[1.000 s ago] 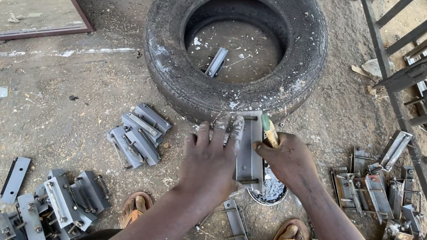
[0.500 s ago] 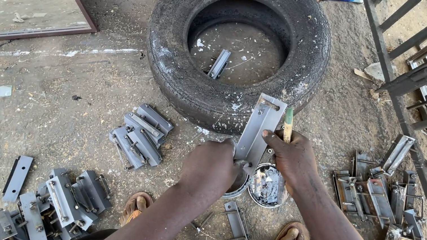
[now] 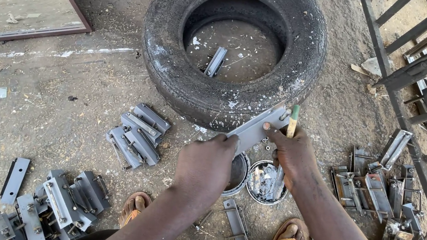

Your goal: Painting metal brackets with a paintbrush while holding them with pliers

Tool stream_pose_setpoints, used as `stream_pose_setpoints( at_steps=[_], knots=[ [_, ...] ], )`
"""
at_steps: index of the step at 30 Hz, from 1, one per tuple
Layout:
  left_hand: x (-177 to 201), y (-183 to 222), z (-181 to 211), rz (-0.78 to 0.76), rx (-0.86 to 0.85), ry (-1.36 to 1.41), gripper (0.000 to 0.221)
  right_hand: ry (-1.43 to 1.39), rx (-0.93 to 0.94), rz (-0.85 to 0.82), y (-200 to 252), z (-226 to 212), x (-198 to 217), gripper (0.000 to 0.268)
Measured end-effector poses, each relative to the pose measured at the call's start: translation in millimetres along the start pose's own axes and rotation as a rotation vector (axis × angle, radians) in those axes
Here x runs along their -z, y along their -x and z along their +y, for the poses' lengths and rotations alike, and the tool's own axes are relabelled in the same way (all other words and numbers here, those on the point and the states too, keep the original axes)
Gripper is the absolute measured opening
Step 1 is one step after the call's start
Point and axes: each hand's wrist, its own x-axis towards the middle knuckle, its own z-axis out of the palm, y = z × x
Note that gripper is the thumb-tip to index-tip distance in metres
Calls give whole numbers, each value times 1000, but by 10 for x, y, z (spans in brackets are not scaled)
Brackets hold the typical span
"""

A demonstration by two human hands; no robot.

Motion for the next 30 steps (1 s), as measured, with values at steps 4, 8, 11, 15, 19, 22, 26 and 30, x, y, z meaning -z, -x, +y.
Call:
stream_pose_setpoints(
  at_steps=[4,8,11,15,19,22,26,30],
  knots=[
    [58,4,-44,32,-15,-45,34,210,151,116,1,-163,77,54],
    [72,-6,-62,24,29,-49,33,367,259,133,322,-549,73,34],
    [32,-28,-145,61,21,-47,33,422,247,66,300,-545,70,24],
    [-6,-68,-246,40,54,-55,29,477,273,47,322,-532,98,26],
    [30,-109,-337,88,110,-27,30,596,338,65,407,-608,85,34],
    [153,-161,-398,140,196,12,30,614,430,35,383,-557,124,24],
    [182,-200,-563,240,315,206,18,590,410,-8,710,-787,-40,15],
    [235,-215,-652,288,355,266,18,576,432,-35,767,-797,-102,17]
  ],
)
